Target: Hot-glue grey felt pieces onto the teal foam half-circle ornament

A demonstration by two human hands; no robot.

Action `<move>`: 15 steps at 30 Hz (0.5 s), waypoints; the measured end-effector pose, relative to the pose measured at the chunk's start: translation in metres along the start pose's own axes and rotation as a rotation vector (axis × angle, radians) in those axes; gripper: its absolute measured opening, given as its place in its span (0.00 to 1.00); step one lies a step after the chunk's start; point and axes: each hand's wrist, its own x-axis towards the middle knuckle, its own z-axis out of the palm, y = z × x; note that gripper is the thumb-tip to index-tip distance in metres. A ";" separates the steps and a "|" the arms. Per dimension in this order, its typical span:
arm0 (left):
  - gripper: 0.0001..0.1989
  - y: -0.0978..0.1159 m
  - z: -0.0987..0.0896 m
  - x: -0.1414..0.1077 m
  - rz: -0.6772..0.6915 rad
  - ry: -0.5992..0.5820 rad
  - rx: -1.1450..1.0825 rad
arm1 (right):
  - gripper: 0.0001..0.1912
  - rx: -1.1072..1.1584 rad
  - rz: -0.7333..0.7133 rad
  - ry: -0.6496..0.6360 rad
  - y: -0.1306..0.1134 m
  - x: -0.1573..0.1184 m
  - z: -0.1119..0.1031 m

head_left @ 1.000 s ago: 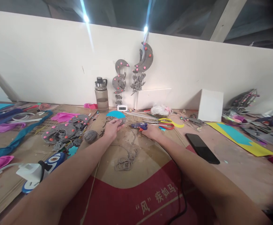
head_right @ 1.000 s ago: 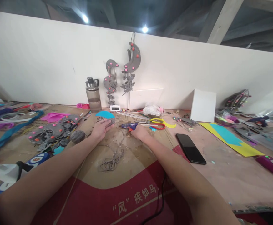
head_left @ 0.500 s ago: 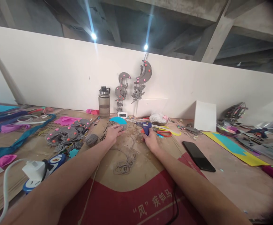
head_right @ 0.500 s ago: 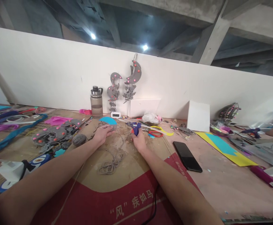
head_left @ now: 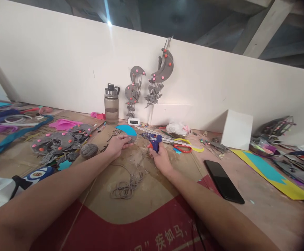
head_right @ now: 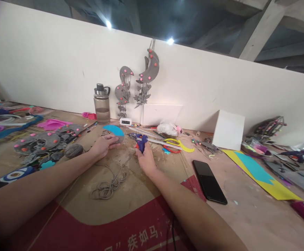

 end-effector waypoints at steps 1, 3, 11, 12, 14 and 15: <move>0.13 0.001 0.000 0.000 -0.004 0.005 0.006 | 0.17 0.004 0.003 0.010 -0.001 -0.001 -0.001; 0.13 0.001 0.000 -0.001 -0.015 0.019 0.017 | 0.17 0.015 0.012 0.017 -0.003 -0.004 -0.002; 0.13 -0.002 0.001 -0.001 0.003 0.043 0.047 | 0.16 -0.015 -0.011 0.012 -0.014 -0.011 -0.006; 0.13 -0.002 0.001 -0.001 0.007 0.040 0.050 | 0.16 -0.028 -0.023 0.007 -0.015 -0.011 -0.007; 0.13 -0.003 0.001 -0.001 0.016 0.032 0.058 | 0.15 -0.050 -0.044 -0.001 -0.017 -0.011 -0.007; 0.13 -0.004 0.001 -0.001 0.022 0.027 0.063 | 0.14 -0.064 -0.059 0.000 -0.018 -0.011 -0.008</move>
